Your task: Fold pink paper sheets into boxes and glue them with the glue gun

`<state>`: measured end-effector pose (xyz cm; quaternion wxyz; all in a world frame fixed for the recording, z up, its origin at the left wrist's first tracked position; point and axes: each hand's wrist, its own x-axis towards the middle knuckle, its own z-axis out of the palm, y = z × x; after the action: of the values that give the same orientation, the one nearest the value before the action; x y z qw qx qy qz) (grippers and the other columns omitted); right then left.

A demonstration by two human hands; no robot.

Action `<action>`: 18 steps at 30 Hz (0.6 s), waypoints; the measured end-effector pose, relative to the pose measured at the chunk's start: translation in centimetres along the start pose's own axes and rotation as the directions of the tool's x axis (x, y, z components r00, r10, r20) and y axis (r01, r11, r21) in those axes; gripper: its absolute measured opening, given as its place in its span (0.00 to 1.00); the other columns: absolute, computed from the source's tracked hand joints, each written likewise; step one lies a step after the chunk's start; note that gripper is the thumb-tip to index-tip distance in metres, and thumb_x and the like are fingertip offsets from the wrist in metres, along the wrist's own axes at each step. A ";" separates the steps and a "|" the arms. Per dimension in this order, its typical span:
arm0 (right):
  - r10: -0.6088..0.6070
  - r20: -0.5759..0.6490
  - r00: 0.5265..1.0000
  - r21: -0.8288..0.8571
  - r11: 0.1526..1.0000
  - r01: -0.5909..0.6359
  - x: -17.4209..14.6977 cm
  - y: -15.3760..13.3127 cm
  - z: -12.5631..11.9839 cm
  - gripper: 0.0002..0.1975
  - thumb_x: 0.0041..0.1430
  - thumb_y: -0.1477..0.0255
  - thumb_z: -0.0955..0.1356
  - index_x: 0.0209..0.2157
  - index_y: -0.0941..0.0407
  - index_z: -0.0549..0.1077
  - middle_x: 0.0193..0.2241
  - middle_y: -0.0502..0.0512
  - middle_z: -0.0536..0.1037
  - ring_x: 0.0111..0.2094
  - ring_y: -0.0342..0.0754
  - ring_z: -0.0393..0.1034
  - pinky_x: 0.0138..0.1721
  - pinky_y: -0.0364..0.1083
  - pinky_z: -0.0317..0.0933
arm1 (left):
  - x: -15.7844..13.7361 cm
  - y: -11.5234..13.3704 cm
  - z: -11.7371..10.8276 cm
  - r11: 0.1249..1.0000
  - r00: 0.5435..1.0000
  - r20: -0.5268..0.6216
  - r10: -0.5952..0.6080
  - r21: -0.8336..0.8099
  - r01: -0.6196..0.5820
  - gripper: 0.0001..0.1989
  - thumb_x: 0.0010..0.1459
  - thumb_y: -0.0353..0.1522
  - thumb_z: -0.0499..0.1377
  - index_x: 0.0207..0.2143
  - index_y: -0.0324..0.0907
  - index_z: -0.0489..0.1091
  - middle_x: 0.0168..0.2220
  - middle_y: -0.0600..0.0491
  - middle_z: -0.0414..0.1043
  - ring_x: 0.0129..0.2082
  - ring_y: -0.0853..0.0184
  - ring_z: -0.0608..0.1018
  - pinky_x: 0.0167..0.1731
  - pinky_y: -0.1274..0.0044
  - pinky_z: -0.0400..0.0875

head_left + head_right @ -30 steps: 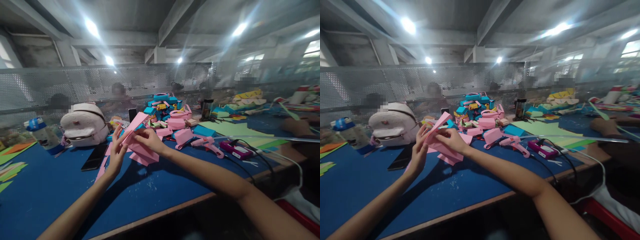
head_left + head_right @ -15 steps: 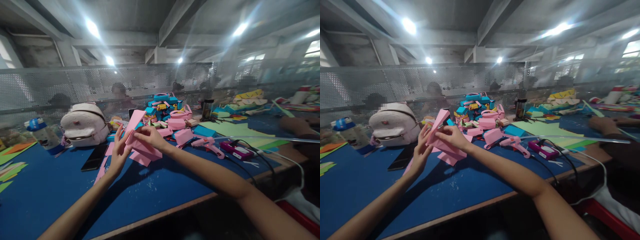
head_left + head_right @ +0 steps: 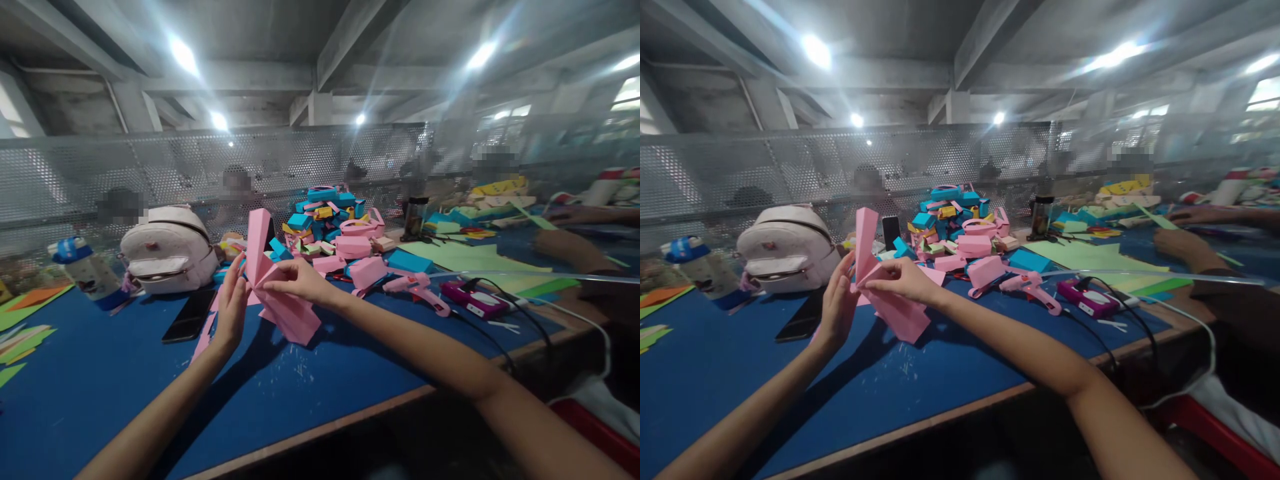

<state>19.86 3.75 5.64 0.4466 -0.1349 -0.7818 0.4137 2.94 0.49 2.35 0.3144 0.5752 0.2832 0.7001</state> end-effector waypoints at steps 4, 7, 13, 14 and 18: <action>-0.180 -0.006 0.984 -0.288 0.942 0.171 0.4 -0.6 -0.5 0.09 0.55 0.66 0.71 0.36 0.57 0.76 0.40 0.56 0.73 0.42 0.48 0.66 0.43 0.47 0.61 | 0.7 -0.1 -0.5 0.956 0.976 -0.039 -0.216 -0.213 0.203 0.26 0.55 0.39 0.64 0.56 0.48 0.66 0.55 0.48 0.70 0.54 0.60 0.73 0.45 0.76 0.71; -0.200 0.044 0.979 -0.342 0.918 0.203 0.5 -1.1 -0.7 0.08 0.58 0.67 0.70 0.35 0.57 0.73 0.37 0.54 0.74 0.38 0.48 0.66 0.42 0.48 0.61 | 1.2 -0.2 -1.0 0.942 0.970 -0.029 -0.243 -0.244 0.229 0.23 0.55 0.38 0.64 0.53 0.47 0.67 0.50 0.50 0.74 0.49 0.63 0.76 0.42 0.78 0.72; -0.108 -0.046 0.993 -0.376 0.923 0.083 0.7 -1.1 -1.0 0.10 0.57 0.65 0.69 0.33 0.57 0.70 0.30 0.51 0.72 0.31 0.46 0.63 0.33 0.45 0.58 | 1.4 -0.6 -1.4 0.930 0.970 -0.003 -0.242 -0.287 0.231 0.22 0.55 0.37 0.64 0.53 0.49 0.67 0.49 0.53 0.75 0.49 0.66 0.76 0.46 0.77 0.70; -0.111 -0.062 0.992 -0.374 0.924 0.080 0.7 -1.1 -1.1 0.10 0.57 0.65 0.69 0.33 0.57 0.69 0.30 0.51 0.71 0.32 0.46 0.62 0.33 0.45 0.58 | 1.4 -0.6 -1.4 0.929 0.971 0.004 -0.240 -0.289 0.231 0.22 0.55 0.37 0.64 0.53 0.50 0.67 0.49 0.53 0.75 0.50 0.66 0.75 0.47 0.76 0.70; -0.172 -0.069 0.983 -0.378 0.916 0.134 0.9 -1.9 -1.6 0.08 0.59 0.66 0.66 0.31 0.56 0.67 0.30 0.50 0.69 0.33 0.46 0.62 0.35 0.45 0.57 | 1.2 -0.6 -1.2 0.922 0.965 0.085 -0.249 -0.284 0.263 0.24 0.56 0.37 0.63 0.55 0.51 0.65 0.54 0.52 0.71 0.56 0.63 0.71 0.53 0.73 0.65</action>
<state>20.97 3.98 8.01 0.4827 -0.1759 -0.8306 0.2148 1.70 1.75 2.43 0.4914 0.4969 0.2417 0.6732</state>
